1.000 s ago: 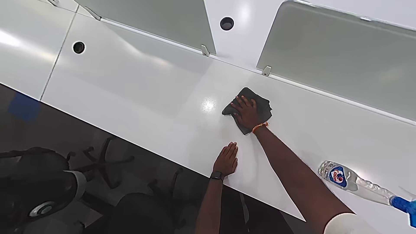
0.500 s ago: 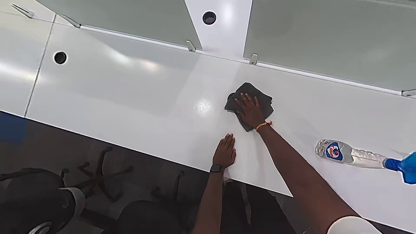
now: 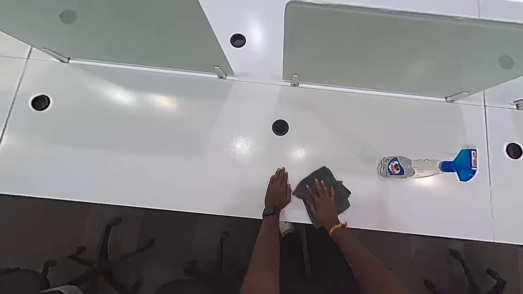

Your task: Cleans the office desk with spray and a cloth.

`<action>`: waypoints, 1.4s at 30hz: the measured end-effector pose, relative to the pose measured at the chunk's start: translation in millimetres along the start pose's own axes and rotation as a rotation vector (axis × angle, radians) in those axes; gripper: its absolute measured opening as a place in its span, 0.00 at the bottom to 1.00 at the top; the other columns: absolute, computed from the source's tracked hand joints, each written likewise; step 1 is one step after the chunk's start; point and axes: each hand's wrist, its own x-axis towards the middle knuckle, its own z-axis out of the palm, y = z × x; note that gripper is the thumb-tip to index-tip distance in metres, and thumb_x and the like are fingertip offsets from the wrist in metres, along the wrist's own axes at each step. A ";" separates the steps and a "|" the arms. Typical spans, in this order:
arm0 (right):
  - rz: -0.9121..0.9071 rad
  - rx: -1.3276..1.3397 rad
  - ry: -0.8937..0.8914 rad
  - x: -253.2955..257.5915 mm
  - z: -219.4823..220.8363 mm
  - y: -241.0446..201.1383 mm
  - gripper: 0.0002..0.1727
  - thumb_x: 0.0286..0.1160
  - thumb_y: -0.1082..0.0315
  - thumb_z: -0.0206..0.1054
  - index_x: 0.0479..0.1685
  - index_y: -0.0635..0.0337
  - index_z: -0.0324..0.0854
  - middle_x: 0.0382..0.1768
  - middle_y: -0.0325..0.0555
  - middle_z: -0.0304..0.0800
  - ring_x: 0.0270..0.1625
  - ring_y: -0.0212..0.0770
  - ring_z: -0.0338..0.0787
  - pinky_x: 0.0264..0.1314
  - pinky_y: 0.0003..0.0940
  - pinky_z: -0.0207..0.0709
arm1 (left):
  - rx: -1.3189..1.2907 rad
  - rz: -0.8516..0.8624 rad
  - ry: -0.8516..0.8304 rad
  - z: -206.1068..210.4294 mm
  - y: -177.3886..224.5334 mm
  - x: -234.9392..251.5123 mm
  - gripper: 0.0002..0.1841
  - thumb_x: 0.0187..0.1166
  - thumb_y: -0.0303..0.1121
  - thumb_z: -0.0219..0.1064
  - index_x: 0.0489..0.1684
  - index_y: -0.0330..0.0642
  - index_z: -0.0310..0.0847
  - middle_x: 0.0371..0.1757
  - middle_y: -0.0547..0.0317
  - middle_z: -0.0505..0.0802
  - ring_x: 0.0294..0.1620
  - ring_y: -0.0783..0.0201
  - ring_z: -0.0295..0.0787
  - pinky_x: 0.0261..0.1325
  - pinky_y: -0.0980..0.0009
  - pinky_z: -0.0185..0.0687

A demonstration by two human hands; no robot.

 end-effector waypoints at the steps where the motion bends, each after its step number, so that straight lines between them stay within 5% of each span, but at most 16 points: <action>1: 0.021 -0.003 -0.019 -19.5 3.3 -1.9 0.34 0.81 0.43 0.53 0.91 0.26 0.62 0.94 0.46 0.53 0.95 0.58 0.50 0.88 0.77 0.38 | 0.004 0.001 0.002 0.0 -0.1 -0.2 0.31 0.85 0.41 0.44 0.83 0.34 0.70 0.89 0.46 0.71 0.92 0.47 0.61 0.89 0.50 0.57; 5: 0.088 -0.042 -0.086 -42.2 7.8 -10.2 0.37 0.78 0.40 0.53 0.92 0.24 0.58 0.95 0.46 0.49 0.96 0.58 0.46 0.87 0.77 0.35 | 0.028 0.005 0.011 3.0 -0.5 -0.8 0.31 0.85 0.41 0.43 0.83 0.35 0.71 0.89 0.46 0.71 0.92 0.48 0.61 0.89 0.50 0.57; 14: 0.108 -0.096 0.062 31.9 2.8 -1.8 0.43 0.73 0.25 0.43 0.92 0.23 0.56 0.95 0.45 0.52 0.95 0.58 0.49 0.86 0.77 0.38 | 0.054 0.012 0.012 0.8 1.1 -1.4 0.31 0.84 0.42 0.43 0.83 0.35 0.71 0.88 0.46 0.72 0.91 0.47 0.63 0.88 0.51 0.59; 22: 0.129 -0.049 0.093 163.1 -36.0 27.7 0.44 0.73 0.24 0.44 0.92 0.24 0.56 0.96 0.42 0.46 0.97 0.54 0.42 0.89 0.77 0.31 | 0.073 -0.006 -0.008 -0.9 1.5 -1.7 0.31 0.84 0.43 0.42 0.83 0.36 0.71 0.88 0.47 0.72 0.91 0.49 0.62 0.89 0.52 0.58; 31: -0.191 0.005 0.015 314.2 -90.8 93.7 0.45 0.70 0.23 0.49 0.92 0.22 0.54 0.97 0.37 0.43 0.98 0.53 0.38 0.88 0.77 0.29 | 0.066 -0.026 -0.018 1.1 -0.1 -2.5 0.31 0.84 0.43 0.43 0.84 0.39 0.70 0.89 0.48 0.72 0.92 0.50 0.60 0.90 0.53 0.55; 36: -0.226 -0.018 0.014 305.0 -91.3 106.1 0.39 0.79 0.31 0.44 0.93 0.23 0.52 0.97 0.38 0.40 0.98 0.53 0.36 0.90 0.75 0.27 | 0.063 -0.029 -0.003 1.4 -0.6 -0.8 0.32 0.83 0.44 0.43 0.83 0.39 0.71 0.88 0.47 0.73 0.91 0.48 0.62 0.89 0.52 0.57; 42: -0.055 -0.024 0.064 191.4 -56.6 95.2 0.37 0.84 0.35 0.42 0.95 0.24 0.49 0.98 0.41 0.36 0.98 0.55 0.33 0.89 0.78 0.27 | 0.044 -0.032 -0.012 3.4 -2.3 -2.1 0.31 0.84 0.44 0.44 0.84 0.40 0.71 0.88 0.45 0.73 0.91 0.47 0.61 0.90 0.50 0.56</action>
